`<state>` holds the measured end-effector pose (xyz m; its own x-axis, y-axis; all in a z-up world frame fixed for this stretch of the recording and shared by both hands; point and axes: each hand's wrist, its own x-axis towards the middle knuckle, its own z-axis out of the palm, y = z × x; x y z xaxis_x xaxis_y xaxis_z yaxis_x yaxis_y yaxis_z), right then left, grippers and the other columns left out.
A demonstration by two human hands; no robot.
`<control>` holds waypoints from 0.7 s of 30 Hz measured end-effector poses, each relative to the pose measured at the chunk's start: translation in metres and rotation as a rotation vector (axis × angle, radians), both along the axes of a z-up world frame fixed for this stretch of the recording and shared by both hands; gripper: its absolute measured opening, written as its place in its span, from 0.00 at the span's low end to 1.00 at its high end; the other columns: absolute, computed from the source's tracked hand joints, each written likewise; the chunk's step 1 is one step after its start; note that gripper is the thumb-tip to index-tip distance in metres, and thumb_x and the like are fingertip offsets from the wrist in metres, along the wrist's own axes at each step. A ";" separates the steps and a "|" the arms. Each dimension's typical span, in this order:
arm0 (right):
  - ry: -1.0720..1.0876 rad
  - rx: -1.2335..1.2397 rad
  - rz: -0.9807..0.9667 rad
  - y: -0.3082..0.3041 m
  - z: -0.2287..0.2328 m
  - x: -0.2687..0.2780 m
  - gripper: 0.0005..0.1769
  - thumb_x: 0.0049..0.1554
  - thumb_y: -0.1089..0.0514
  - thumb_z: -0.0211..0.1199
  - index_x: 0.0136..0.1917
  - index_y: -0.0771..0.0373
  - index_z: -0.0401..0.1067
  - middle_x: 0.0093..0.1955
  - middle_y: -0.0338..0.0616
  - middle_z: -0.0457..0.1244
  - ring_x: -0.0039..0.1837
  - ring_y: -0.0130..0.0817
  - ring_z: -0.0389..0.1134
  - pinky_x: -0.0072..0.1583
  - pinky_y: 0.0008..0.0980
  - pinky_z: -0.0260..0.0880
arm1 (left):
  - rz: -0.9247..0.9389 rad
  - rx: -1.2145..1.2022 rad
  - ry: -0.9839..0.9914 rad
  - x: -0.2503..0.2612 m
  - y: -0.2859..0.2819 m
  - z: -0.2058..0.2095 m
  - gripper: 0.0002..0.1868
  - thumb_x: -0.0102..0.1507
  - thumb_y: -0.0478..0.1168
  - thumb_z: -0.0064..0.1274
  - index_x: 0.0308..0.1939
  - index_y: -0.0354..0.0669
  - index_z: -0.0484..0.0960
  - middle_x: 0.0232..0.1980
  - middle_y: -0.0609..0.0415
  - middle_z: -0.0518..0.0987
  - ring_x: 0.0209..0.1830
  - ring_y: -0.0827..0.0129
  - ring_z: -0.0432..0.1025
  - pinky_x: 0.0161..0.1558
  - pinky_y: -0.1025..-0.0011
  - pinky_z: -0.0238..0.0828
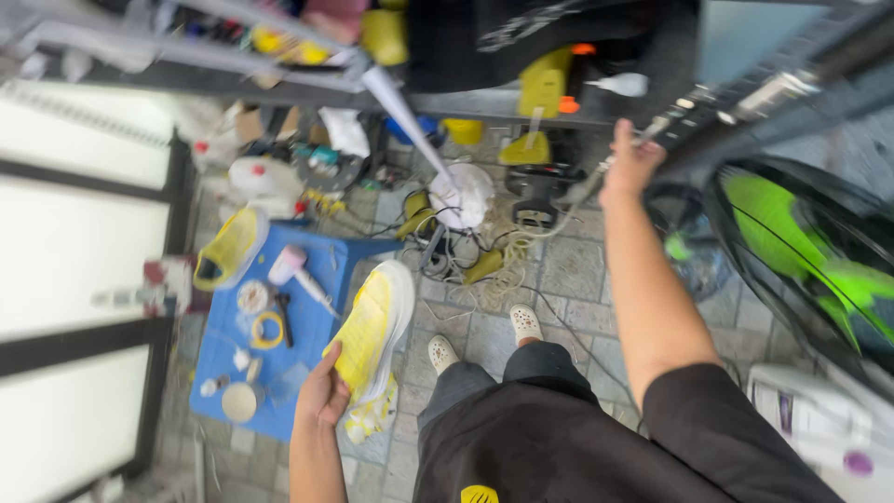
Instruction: The person rinses a spray gun at a sink, then adds liquid from a small bottle into the gun's cup. They spray-paint a yellow sneaker held in one hand, then use a pink hairdryer to dry the painted surface.
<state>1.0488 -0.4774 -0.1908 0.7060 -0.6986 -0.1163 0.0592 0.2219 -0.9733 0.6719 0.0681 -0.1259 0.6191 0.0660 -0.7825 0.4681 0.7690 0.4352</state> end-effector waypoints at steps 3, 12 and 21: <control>0.029 -0.295 -0.148 0.000 0.009 -0.014 0.38 0.51 0.47 0.82 0.56 0.64 0.56 0.55 0.47 0.59 0.54 0.33 0.64 0.55 0.35 0.70 | 0.061 0.049 -0.045 -0.037 -0.010 0.002 0.20 0.72 0.43 0.48 0.60 0.27 0.76 0.58 0.42 0.81 0.50 0.61 0.77 0.51 0.66 0.74; -0.120 -0.588 0.721 0.194 -0.014 -0.165 0.23 0.60 0.66 0.65 0.62 0.63 0.56 0.57 0.41 0.56 0.55 0.29 0.60 0.57 0.31 0.65 | 0.584 0.340 0.118 -0.219 -0.002 -0.002 0.18 0.70 0.43 0.51 0.56 0.29 0.76 0.54 0.48 0.81 0.52 0.64 0.75 0.54 0.67 0.71; -0.298 -0.966 1.787 0.448 -0.127 -0.220 0.21 0.55 0.60 0.69 0.61 0.59 0.72 0.54 0.52 0.64 0.54 0.45 0.67 0.56 0.41 0.68 | 0.802 0.642 0.488 -0.394 -0.030 -0.018 0.19 0.66 0.40 0.57 0.57 0.32 0.80 0.54 0.50 0.82 0.53 0.68 0.75 0.55 0.70 0.68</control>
<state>0.8283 -0.0296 -0.3175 0.4551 0.8904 0.0131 0.5517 -0.2704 -0.7890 0.2775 0.0385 -0.1439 -0.1443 0.7814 -0.6072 0.1686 0.6240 0.7630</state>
